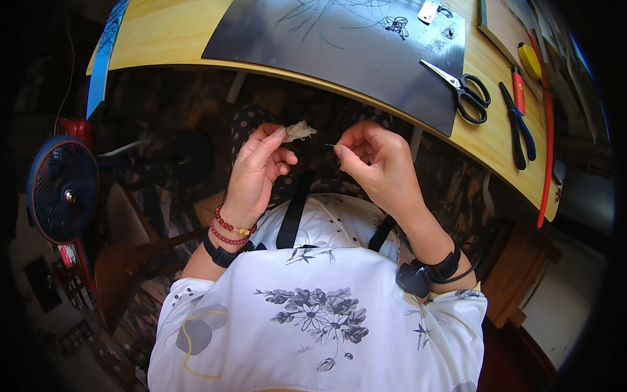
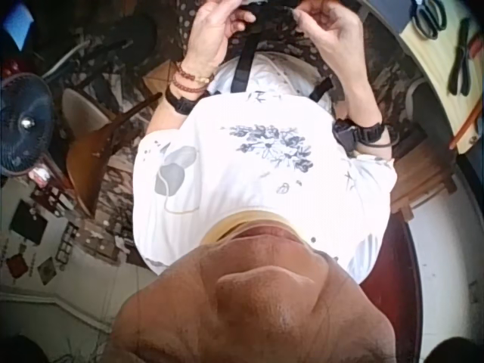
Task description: Creating small hooked craft items and attaching them in rows to a blue textured substrate.
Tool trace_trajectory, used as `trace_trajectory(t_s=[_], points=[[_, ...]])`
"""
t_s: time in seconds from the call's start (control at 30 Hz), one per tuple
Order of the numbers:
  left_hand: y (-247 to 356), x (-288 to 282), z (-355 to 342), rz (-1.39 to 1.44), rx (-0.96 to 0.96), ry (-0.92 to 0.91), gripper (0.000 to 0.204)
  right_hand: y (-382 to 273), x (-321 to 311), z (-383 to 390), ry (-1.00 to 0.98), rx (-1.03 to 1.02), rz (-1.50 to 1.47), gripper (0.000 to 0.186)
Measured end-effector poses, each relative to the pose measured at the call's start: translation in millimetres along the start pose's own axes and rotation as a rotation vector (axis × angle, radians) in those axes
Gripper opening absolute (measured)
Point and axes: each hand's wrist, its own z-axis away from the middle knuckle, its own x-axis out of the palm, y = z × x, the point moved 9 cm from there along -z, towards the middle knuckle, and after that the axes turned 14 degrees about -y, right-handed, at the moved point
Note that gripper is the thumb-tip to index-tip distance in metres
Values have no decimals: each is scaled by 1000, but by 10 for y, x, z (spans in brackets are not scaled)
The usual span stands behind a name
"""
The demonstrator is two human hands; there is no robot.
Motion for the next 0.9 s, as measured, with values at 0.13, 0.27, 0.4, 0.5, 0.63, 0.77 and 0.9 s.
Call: trace_trajectory(t_s=[0.13, 0.27, 0.4, 0.5, 0.63, 0.77, 0.9], points=[[124, -189, 1, -413, 1, 45, 30, -23, -104, 51, 62, -19, -8, 11], [596, -15, 178, -1316, 369, 275, 39, -7, -93, 57, 57, -22, 11, 10], [707, 252, 194, -1029, 480, 21, 27, -153, -66, 70, 71, -96, 219, 8], [565, 499, 130, -843, 456, -229, 30, -251, -10, 55, 57, -133, 296, 8], [212, 474, -28, -554, 201, -307, 23, -309, 25, 43, 37, -151, 310, 8], [109, 367, -78, -409, 127, -265, 12, -278, 16, 44, 27, -137, 251, 8], [79, 374, -76, -387, 56, -281, 12, -205, 33, 25, 21, -114, 219, 8]])
